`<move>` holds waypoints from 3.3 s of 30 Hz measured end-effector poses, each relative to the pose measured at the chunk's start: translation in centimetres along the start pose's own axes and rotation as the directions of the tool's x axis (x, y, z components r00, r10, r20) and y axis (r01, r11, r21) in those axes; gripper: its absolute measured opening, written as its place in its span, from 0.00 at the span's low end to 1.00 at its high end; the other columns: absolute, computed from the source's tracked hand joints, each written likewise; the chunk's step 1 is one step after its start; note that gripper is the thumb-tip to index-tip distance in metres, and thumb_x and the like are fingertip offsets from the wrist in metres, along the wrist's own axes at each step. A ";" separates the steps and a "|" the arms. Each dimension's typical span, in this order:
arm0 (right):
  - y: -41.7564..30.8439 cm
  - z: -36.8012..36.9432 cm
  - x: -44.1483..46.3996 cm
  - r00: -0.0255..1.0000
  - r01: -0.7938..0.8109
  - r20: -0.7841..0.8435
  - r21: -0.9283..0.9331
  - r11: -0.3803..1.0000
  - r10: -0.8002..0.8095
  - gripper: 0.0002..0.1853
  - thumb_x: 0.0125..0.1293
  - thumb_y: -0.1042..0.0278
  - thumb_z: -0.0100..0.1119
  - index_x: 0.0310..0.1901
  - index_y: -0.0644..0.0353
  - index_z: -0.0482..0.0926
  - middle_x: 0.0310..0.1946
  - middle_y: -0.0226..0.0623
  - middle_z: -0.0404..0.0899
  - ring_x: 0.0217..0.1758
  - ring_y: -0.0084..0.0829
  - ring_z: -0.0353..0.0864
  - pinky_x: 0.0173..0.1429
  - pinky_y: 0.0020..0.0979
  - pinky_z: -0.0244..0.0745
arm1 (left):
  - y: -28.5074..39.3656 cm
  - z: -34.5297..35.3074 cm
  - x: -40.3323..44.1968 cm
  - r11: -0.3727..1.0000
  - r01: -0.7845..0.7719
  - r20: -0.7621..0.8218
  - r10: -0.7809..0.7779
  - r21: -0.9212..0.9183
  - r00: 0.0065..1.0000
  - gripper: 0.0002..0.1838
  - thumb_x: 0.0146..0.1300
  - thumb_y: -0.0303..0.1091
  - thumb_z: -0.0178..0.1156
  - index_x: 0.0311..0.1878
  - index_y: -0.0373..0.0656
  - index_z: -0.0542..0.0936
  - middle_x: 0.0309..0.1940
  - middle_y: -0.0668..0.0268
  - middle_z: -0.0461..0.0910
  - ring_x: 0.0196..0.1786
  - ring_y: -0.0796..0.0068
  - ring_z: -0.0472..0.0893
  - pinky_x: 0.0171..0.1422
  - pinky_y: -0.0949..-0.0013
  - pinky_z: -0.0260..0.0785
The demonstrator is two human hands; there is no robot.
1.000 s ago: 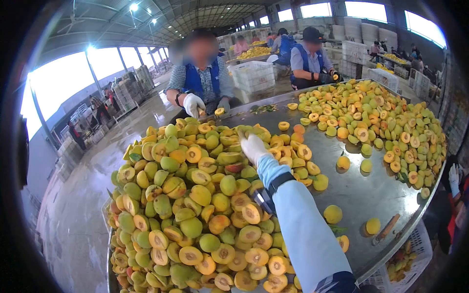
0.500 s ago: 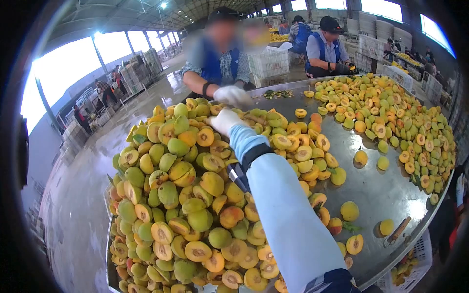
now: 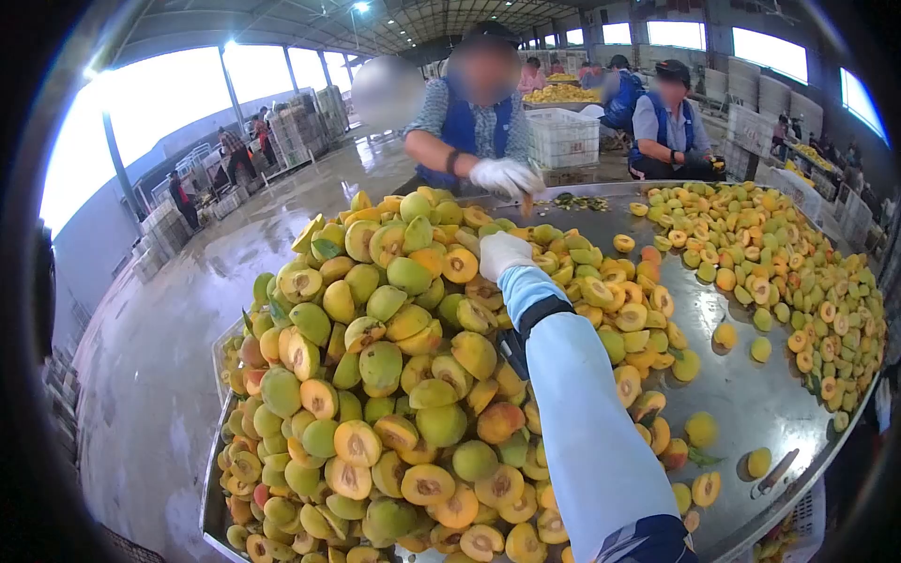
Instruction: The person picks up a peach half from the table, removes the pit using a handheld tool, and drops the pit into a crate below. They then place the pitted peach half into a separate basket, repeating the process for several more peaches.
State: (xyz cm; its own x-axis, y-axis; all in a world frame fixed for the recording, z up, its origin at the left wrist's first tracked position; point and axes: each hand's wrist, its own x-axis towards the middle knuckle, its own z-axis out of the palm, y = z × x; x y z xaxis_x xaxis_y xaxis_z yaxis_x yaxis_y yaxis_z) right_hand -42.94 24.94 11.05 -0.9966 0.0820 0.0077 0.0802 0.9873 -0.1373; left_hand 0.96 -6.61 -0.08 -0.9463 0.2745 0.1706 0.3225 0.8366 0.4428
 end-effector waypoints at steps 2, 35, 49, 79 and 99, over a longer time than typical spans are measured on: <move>0.3 -0.1 -1.2 0.977 -0.027 -0.206 0.141 0.990 0.056 0.16 0.60 0.66 0.52 0.49 0.59 0.78 0.51 0.50 0.78 0.53 0.47 0.79 0.55 0.42 0.75 | -0.5 0.0 -0.1 1.000 -0.026 -0.022 0.027 0.017 0.999 0.19 0.60 0.38 0.60 0.54 0.44 0.75 0.40 0.57 0.79 0.34 0.52 0.80 0.36 0.54 0.74; -5.9 7.8 -70.4 0.972 0.233 -0.148 0.720 0.653 -0.184 0.15 0.62 0.67 0.58 0.48 0.65 0.70 0.32 0.53 0.77 0.34 0.55 0.78 0.35 0.45 0.73 | 10.7 -0.4 -13.9 -0.165 0.279 0.298 -0.104 -0.946 0.949 0.29 0.74 0.56 0.34 0.54 0.37 0.71 0.42 0.54 0.80 0.43 0.67 0.79 0.51 0.70 0.73; -7.6 7.0 -69.9 0.891 0.294 -0.450 0.664 0.688 0.054 0.19 0.63 0.63 0.63 0.49 0.66 0.72 0.40 0.51 0.78 0.42 0.48 0.81 0.47 0.34 0.75 | 8.9 -2.1 -17.1 0.030 0.454 0.453 0.153 -0.890 0.878 0.25 0.73 0.47 0.43 0.63 0.38 0.67 0.55 0.55 0.74 0.54 0.62 0.77 0.58 0.67 0.71; -13.1 8.7 -72.7 0.965 0.260 -0.216 0.678 0.688 -0.151 0.15 0.70 0.59 0.51 0.33 0.65 0.68 0.18 0.53 0.74 0.23 0.53 0.78 0.24 0.47 0.69 | 7.2 -3.7 -19.3 0.056 0.206 0.192 -0.186 -0.977 0.964 0.26 0.72 0.52 0.47 0.45 0.35 0.80 0.33 0.64 0.81 0.34 0.80 0.76 0.40 0.76 0.68; -9.9 8.2 -73.2 0.867 -0.449 0.494 0.835 0.317 -0.074 0.23 0.75 0.49 0.40 0.43 0.66 0.71 0.16 0.29 0.69 0.13 0.22 0.70 0.15 0.27 0.66 | 10.2 0.1 -19.2 0.409 0.091 0.005 -0.206 -0.908 0.978 0.12 0.69 0.36 0.54 0.45 0.36 0.78 0.31 0.67 0.79 0.34 0.80 0.75 0.41 0.74 0.69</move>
State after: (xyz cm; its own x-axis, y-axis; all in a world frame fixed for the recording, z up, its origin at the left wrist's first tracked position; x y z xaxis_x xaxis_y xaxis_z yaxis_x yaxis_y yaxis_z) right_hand 29.06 8.07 3.74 -0.8788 -0.0690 -0.4722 0.4572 0.1619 -0.8745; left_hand 22.44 -3.26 1.06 -0.9926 0.0984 0.0712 0.0652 -0.0635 0.9959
